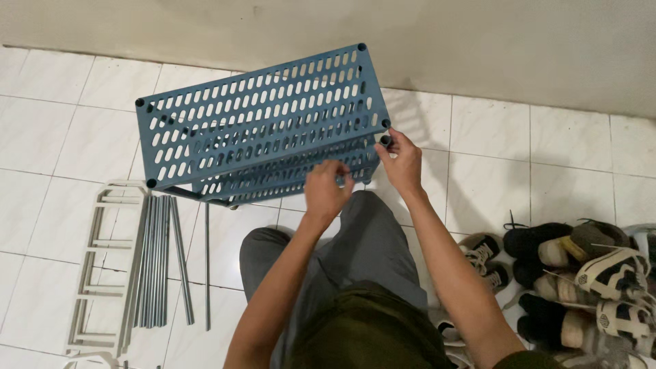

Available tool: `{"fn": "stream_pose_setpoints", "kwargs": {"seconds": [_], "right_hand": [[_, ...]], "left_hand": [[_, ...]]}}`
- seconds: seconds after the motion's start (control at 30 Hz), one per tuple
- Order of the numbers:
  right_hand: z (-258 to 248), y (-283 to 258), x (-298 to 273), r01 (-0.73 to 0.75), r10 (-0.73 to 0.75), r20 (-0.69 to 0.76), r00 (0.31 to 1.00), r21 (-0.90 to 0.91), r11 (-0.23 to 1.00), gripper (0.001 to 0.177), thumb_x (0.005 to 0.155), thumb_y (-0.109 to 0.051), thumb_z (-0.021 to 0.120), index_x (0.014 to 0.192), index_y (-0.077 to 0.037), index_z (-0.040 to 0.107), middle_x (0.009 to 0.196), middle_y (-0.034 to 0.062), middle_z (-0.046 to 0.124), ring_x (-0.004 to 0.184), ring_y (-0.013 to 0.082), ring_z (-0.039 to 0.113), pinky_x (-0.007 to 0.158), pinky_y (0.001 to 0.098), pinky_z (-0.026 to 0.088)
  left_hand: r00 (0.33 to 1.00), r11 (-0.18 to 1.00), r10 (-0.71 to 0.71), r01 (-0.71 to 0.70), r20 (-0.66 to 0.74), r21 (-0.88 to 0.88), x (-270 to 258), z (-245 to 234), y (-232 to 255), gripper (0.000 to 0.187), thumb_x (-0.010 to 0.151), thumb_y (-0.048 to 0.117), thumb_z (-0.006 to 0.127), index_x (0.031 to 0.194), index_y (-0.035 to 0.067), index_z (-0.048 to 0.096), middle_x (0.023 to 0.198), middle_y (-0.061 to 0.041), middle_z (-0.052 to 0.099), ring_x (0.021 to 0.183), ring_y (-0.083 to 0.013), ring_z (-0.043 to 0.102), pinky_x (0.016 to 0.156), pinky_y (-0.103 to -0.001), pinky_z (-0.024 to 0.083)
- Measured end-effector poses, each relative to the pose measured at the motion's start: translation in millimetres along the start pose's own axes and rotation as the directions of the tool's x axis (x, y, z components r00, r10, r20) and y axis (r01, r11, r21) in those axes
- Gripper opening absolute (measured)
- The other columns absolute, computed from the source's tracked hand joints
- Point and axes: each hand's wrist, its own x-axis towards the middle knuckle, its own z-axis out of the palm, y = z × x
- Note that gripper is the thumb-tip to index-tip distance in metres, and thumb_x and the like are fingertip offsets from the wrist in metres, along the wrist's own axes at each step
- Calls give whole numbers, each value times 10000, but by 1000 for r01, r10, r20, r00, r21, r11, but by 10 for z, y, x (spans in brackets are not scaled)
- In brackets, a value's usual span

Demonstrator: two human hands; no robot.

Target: The person assembles a shoe rack by inserting metal rods into the slots of blue plastic panels. They connect multiple panels together to form a multi-tiered structure, working on a tiled floor with additional parts and shoes nearby.

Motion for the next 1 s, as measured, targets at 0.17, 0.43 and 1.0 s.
{"fn": "stream_pose_setpoints", "kwargs": {"seconds": [0.17,0.43,1.0], "right_hand": [[18,-113,-30,-3,3,2,1000,19,1000,467,834,-98,853,1232,69,673,1001,161,775,879,185,778,763,294,615],[97,-289,5,-10,11,-5,1000,28,1000,256,844,-94,844,1038,31,734,945,134,787,894,201,787,750,283,623],[45,-273,-28,-102,103,-8,995,86,991,224,845,-54,796,1029,60,738,921,118,790,909,186,785,757,295,640]], "left_hand": [[671,13,-483,648,563,-761,470,654,-64,337,874,385,753,1062,106,724,1075,-70,752,987,-208,662,876,-408,490],[830,-99,-390,392,398,-915,695,763,-172,299,930,207,760,1024,-71,702,1023,-154,754,982,-250,715,944,-383,533],[811,19,-525,312,256,-950,557,574,144,175,880,77,766,963,-64,703,929,-128,738,831,-224,731,847,-356,592]]}}
